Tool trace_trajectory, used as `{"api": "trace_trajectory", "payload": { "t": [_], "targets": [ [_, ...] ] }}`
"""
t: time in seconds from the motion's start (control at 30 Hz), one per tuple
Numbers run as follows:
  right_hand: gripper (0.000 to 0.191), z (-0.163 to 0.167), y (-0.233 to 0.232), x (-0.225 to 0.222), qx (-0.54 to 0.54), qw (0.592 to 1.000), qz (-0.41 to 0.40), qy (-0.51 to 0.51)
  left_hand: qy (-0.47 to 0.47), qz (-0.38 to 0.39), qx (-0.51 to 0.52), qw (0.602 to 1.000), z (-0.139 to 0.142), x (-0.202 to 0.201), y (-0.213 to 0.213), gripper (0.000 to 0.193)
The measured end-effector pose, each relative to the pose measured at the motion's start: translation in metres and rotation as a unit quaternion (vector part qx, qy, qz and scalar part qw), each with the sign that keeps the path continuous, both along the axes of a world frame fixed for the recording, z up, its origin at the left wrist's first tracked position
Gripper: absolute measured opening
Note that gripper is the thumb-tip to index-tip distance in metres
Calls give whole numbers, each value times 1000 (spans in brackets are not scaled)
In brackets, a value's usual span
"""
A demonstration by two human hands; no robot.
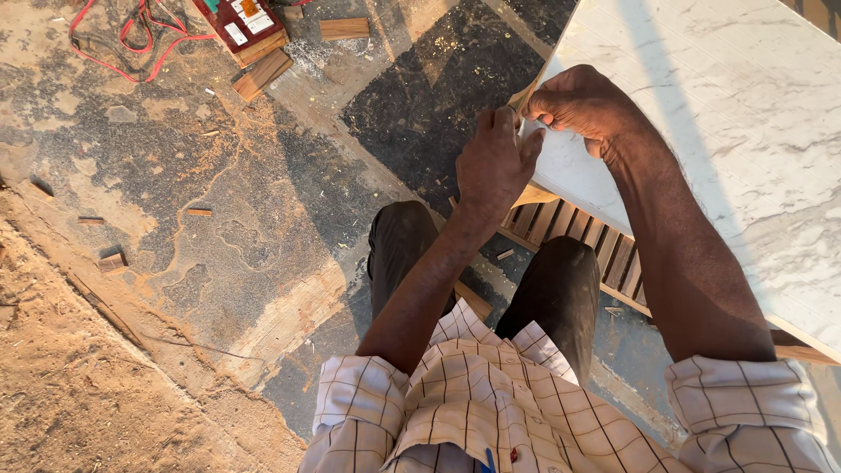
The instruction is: The person sits at a small table and wipes its marble-patterned top and edges with a white cloth, working around the border. The person then lifts the tabletop, carries it outside across the yard, and places it down on the ground.
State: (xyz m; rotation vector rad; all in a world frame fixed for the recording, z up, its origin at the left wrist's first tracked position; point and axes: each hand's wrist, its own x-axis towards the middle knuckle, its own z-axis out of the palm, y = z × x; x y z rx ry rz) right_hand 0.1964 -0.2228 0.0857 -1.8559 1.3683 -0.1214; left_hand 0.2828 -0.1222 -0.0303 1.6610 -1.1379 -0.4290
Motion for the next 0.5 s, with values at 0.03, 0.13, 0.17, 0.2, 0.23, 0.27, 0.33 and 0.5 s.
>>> {"api": "trace_trajectory", "payload": {
  "t": [0.03,0.13,0.17,0.2,0.23,0.27,0.33,0.5],
  "targets": [
    [15,-2,-1,-2,-2,1000,13,-18,-12,6,-15,1000,1,1,-3,36],
    [14,-7,-4,-10,38,983,-6,-178,-18,14,-66,998,-1,6,-8,22],
    [13,-10,-4,-14,60,967,-21,-248,-2,17,-85,996,-4,9,-9,21],
    [13,-14,-3,-19,39,960,-33,-275,14,21,-104,994,-8,12,-10,21],
    [13,-19,-2,-23,16,951,-42,-304,90,-17,-104,990,-12,17,-13,22],
    [14,-23,-1,-26,-3,942,-49,-332,165,-52,-101,980,-17,23,-14,25],
    [14,-32,1,-32,-26,929,-27,-368,374,-114,-78,917,-27,29,-18,24],
    [18,-45,3,-38,-69,923,-2,-378,749,-156,-59,641,-53,25,-23,13]
  ]
}}
